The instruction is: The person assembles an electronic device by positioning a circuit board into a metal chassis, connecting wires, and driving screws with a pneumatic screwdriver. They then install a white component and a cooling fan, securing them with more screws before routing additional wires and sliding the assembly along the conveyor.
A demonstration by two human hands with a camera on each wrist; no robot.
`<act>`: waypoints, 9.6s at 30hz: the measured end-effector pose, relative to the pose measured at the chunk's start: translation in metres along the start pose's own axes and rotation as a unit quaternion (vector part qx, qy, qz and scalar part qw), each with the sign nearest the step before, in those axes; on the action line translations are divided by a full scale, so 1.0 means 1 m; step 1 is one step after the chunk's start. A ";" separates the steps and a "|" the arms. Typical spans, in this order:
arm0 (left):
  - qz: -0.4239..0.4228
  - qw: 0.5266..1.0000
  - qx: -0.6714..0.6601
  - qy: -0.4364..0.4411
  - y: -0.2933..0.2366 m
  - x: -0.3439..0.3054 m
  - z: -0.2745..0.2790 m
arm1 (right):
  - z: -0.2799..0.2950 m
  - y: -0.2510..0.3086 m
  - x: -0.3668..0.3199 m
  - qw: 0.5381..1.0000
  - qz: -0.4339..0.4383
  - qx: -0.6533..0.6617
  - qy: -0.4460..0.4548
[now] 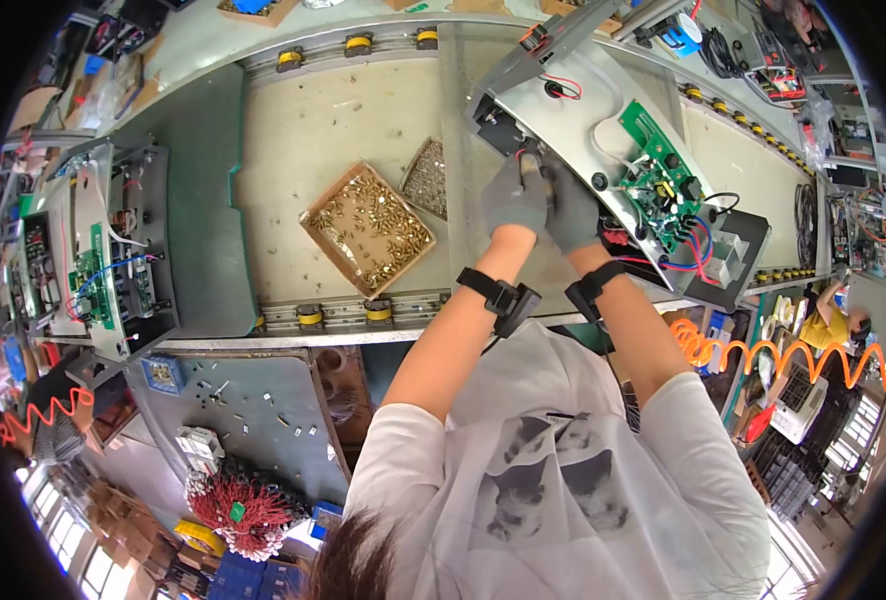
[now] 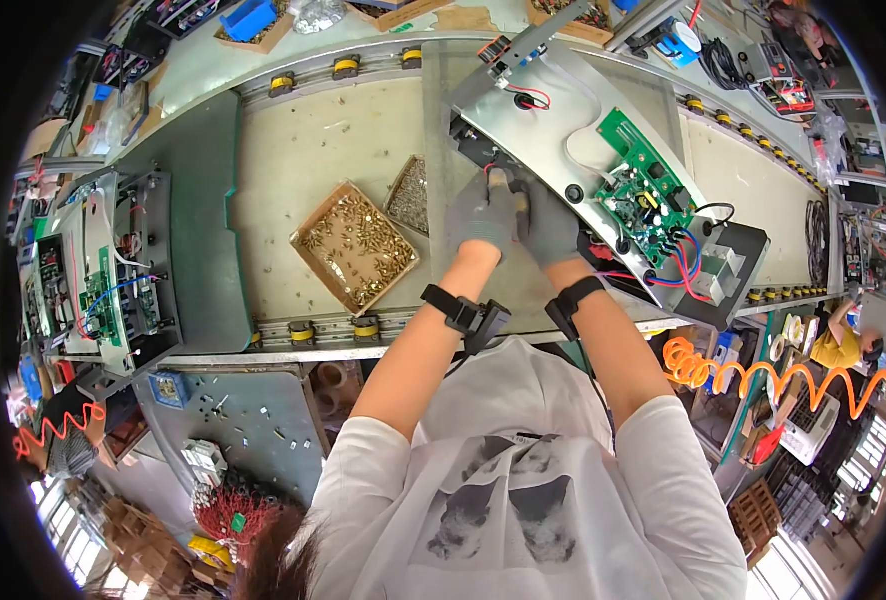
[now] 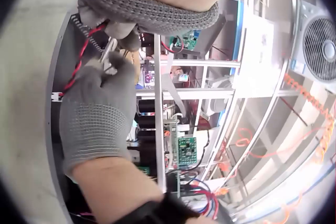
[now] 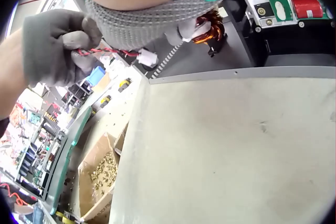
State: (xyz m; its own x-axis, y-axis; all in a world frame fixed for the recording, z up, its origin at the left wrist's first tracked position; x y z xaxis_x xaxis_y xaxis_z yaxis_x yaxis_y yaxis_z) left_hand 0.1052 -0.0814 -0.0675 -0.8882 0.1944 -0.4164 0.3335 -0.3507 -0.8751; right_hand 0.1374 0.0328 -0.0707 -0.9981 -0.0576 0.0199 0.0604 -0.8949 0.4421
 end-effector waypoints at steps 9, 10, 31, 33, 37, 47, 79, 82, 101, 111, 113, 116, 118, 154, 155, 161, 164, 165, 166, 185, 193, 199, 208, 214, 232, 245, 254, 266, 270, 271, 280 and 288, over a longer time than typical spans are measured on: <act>0.009 0.999 0.051 0.000 -0.012 -0.009 0.001 | -0.029 -0.039 0.010 0.990 -0.143 0.007 0.019; 0.002 0.999 0.052 -0.002 -0.015 -0.008 0.001 | -0.026 -0.035 0.010 0.993 -0.120 -0.009 -0.009; 0.008 0.997 -0.069 0.039 0.009 0.040 0.021 | -0.050 -0.048 0.011 0.983 -0.171 0.068 0.007; 0.030 0.994 -0.078 0.063 0.007 0.040 0.024 | -0.051 -0.048 0.013 0.981 -0.161 0.104 -0.006; 0.063 0.992 -0.059 0.094 0.008 0.040 0.019 | -0.054 -0.055 0.010 0.979 -0.143 0.142 -0.031; 0.098 0.985 -0.114 0.084 0.002 0.016 0.008 | -0.052 -0.056 0.007 0.957 -0.158 0.244 0.027; -0.133 0.990 0.033 -0.008 0.054 -0.010 -0.013 | -0.034 -0.028 -0.020 0.867 -0.264 0.424 0.003; -0.129 0.985 0.106 0.045 0.046 -0.041 -0.017 | -0.011 -0.020 -0.053 0.909 -0.184 0.373 0.038; -0.411 0.849 0.269 0.192 -0.038 -0.086 -0.052 | 0.107 0.007 -0.117 0.970 -0.232 0.030 0.069; 0.009 0.980 -0.145 0.136 0.009 -0.019 -0.035 | 0.113 0.005 -0.098 0.986 -0.127 0.105 0.035; 0.087 0.968 -0.205 0.119 0.005 -0.013 -0.040 | 0.113 0.006 -0.092 0.990 -0.108 0.088 0.027; 0.153 0.924 -0.308 0.164 0.007 -0.007 -0.056 | 0.111 0.005 -0.084 0.994 -0.087 0.056 0.018; 0.168 0.873 -0.412 0.201 0.013 0.000 -0.066 | 0.110 0.003 -0.079 0.996 -0.081 0.042 0.020; 0.098 0.920 -0.228 0.302 0.010 0.025 -0.068 | 0.092 0.003 -0.067 0.993 -0.056 -0.099 0.035; 0.099 0.921 -0.228 0.301 0.012 0.026 -0.068 | 0.093 0.004 -0.067 0.993 -0.058 -0.100 0.039; 0.197 0.746 -0.521 0.364 0.035 0.027 -0.088 | 0.095 0.006 -0.067 0.994 -0.046 -0.094 0.035; 0.216 0.675 -0.586 0.393 0.026 0.019 -0.099 | 0.094 0.004 -0.068 0.992 -0.059 -0.096 0.049; 0.204 0.679 -0.589 0.388 0.025 0.017 -0.099 | 0.093 0.004 -0.068 0.991 -0.066 -0.093 0.063; 0.191 0.683 -0.591 0.384 0.024 0.016 -0.097 | 0.093 0.004 -0.068 0.991 -0.068 -0.095 0.065; 0.079 0.833 -0.448 0.315 0.019 -0.003 -0.077 | 0.091 0.022 -0.011 0.965 -0.045 -0.252 0.065; -0.004 0.939 -0.312 0.146 0.003 -0.022 -0.038 | 0.101 0.018 0.003 0.915 -0.145 -0.353 0.131; 0.002 0.967 -0.236 0.093 0.025 -0.025 -0.030 | 0.178 0.029 0.001 0.899 -0.062 -0.434 0.012; -0.247 0.951 -0.074 0.173 -0.054 -0.055 -0.067 | 0.187 -0.003 -0.004 0.940 -0.147 -0.295 0.087; -0.329 0.880 0.295 0.174 -0.096 -0.065 -0.077 | 0.183 -0.036 0.002 0.979 -0.163 0.074 0.102; -0.335 0.868 0.334 0.151 -0.042 -0.063 -0.054 | 0.141 -0.045 -0.022 0.967 -0.172 0.188 0.019; -0.328 0.882 0.305 0.150 -0.038 -0.065 -0.058 | 0.158 -0.015 -0.007 0.983 -0.165 -0.041 0.074; -0.329 0.879 0.312 0.150 -0.040 -0.064 -0.055 | 0.147 -0.063 -0.012 0.958 -0.239 0.124 0.099; -0.320 0.881 0.311 0.156 -0.036 -0.062 -0.060 | 0.160 -0.010 -0.004 0.975 -0.143 -0.104 0.135; -0.326 0.880 0.308 0.155 -0.037 -0.063 -0.060 | 0.164 -0.007 0.011 0.969 -0.095 -0.121 0.195; -0.324 0.881 0.307 0.154 -0.037 -0.063 -0.060 | 0.165 -0.005 0.012 0.963 -0.099 -0.120 0.222; -0.318 0.887 0.294 0.160 -0.037 -0.061 -0.060 | 0.153 0.001 0.018 0.957 -0.075 -0.194 0.203; -0.343 0.887 0.269 0.150 -0.041 -0.066 -0.057 | 0.148 -0.002 0.014 0.961 -0.107 -0.187 0.175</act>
State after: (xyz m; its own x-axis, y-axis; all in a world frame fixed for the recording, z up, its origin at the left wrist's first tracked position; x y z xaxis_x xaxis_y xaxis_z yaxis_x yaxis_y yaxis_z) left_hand 0.1678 -0.0277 -0.0184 -0.6729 0.7379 0.0519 -0.5249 -0.4268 -0.7364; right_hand 0.1221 0.0995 0.0617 -0.9284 0.0598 -0.3667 -0.0831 -0.9954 0.0482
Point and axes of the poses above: each hand's wrist, its own x-axis towards the middle knuckle, its own z-axis out of the back of the hand, y = z × x, the point moved 4 cm from there along x, towards the middle knuckle, and after that the axes turned 11 degrees about y, right-handed, at the moved point
